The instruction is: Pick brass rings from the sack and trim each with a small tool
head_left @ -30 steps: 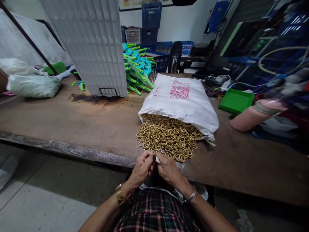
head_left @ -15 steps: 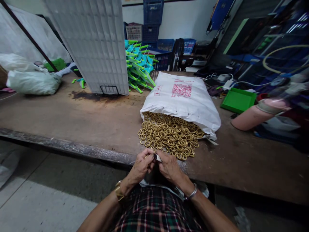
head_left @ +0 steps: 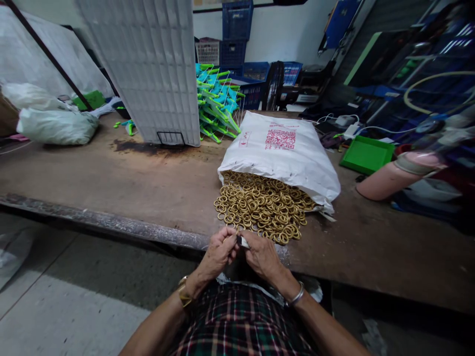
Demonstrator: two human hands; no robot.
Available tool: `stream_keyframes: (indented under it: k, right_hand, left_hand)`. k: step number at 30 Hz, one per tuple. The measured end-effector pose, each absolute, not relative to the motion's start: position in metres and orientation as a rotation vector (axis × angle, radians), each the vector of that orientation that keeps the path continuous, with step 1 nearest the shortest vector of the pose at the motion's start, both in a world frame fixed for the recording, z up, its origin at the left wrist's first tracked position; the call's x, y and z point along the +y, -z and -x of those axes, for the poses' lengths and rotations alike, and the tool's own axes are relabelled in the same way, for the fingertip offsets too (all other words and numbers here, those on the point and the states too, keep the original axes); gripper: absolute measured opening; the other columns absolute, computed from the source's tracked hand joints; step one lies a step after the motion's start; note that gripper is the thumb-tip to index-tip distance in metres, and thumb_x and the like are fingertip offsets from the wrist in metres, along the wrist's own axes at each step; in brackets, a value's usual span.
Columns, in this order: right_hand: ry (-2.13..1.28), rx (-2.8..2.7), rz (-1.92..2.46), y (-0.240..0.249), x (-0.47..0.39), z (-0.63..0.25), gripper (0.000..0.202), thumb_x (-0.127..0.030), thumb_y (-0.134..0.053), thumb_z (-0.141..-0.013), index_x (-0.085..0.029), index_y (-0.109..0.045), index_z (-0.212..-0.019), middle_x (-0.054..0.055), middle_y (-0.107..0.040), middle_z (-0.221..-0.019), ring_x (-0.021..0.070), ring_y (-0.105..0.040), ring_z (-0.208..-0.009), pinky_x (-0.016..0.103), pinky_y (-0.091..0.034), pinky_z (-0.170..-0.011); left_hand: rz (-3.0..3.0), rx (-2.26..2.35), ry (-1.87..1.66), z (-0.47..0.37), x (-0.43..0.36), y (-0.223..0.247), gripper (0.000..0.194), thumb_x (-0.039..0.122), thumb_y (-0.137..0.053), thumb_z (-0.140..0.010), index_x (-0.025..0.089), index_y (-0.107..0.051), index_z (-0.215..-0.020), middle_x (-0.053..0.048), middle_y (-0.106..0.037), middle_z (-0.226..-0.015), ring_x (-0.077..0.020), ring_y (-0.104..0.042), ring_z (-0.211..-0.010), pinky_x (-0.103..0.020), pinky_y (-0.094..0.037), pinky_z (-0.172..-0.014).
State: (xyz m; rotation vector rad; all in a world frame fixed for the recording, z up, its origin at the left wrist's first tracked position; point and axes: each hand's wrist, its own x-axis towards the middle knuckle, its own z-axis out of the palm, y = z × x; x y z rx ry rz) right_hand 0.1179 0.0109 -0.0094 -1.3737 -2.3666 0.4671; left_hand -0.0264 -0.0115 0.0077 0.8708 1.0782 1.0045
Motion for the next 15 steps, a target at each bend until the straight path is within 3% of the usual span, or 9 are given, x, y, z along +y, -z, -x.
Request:
stream_keyframes:
  k: [15]
  right_hand:
    - [-0.418,-2.408,1.507,0.006,0.0055,-0.1132,0.028,-0.003,-0.039,-0.064,-0.018,-0.053,-0.083,0.004,-0.063,-0.075,0.0146,-0.053,-0.063,0.024,-0.026,-0.055]
  left_hand:
    - [-0.969,1.157,-0.972,0.0256,-0.0153,-0.0106,0.029,0.045,-0.049,-0.075,0.017,-0.044,-0.074,0.006,-0.045,-0.055,-0.0039,-0.037,-0.042,-0.015,-0.027,-0.039]
